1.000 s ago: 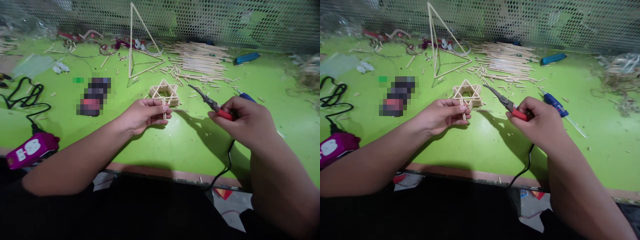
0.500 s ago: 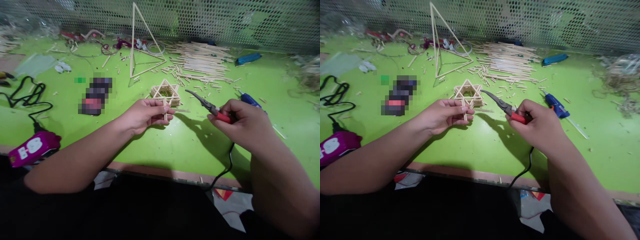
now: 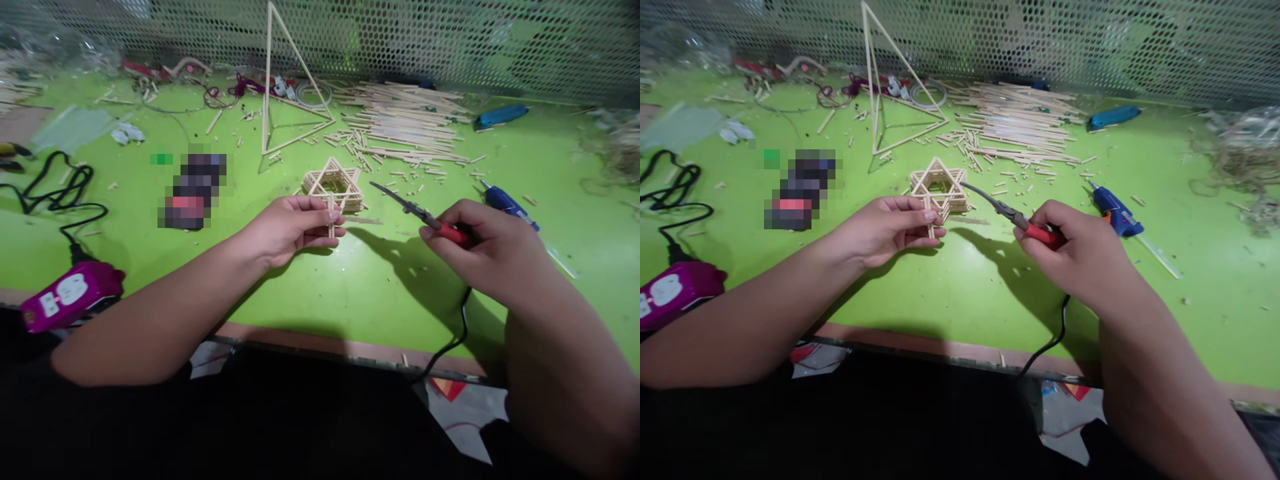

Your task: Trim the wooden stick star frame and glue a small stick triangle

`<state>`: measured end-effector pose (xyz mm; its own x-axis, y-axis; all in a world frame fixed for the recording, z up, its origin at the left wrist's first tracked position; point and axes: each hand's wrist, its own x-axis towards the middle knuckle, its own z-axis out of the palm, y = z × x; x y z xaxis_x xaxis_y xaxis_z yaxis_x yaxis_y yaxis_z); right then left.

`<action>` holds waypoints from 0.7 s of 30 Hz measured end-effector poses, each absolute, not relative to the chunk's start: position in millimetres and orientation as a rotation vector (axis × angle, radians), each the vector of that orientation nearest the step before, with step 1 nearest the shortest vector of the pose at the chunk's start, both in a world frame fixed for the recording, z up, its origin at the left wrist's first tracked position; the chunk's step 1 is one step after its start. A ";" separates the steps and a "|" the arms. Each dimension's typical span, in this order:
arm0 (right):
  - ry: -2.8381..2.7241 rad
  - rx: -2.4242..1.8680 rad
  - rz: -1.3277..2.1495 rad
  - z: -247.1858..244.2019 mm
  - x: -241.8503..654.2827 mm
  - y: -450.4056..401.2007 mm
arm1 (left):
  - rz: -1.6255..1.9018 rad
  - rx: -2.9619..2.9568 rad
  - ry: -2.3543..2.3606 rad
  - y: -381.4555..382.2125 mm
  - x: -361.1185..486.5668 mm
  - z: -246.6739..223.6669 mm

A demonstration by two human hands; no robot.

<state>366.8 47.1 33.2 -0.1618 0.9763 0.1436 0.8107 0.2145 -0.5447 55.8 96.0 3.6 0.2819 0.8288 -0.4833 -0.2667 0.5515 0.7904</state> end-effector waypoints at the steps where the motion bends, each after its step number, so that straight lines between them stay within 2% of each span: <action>1: -2.031 -1.650 0.474 33.6 366.3 47.2 | 0.806 0.652 1.036 96.1 55.8 3.3; 14: -2.148 -1.263 0.750 34.0 367.2 51.9 | 0.764 0.705 1.029 90.5 56.7 8.5; 21: -2.198 -1.243 0.818 32.0 368.8 51.9 | 0.722 0.788 1.020 87.1 58.0 12.1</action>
<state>368.8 51.9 32.0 -0.4709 0.8746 0.1158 0.5859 0.4081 -0.7002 58.0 87.1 12.1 0.3510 0.8204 -0.4513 -0.1525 0.5256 0.8370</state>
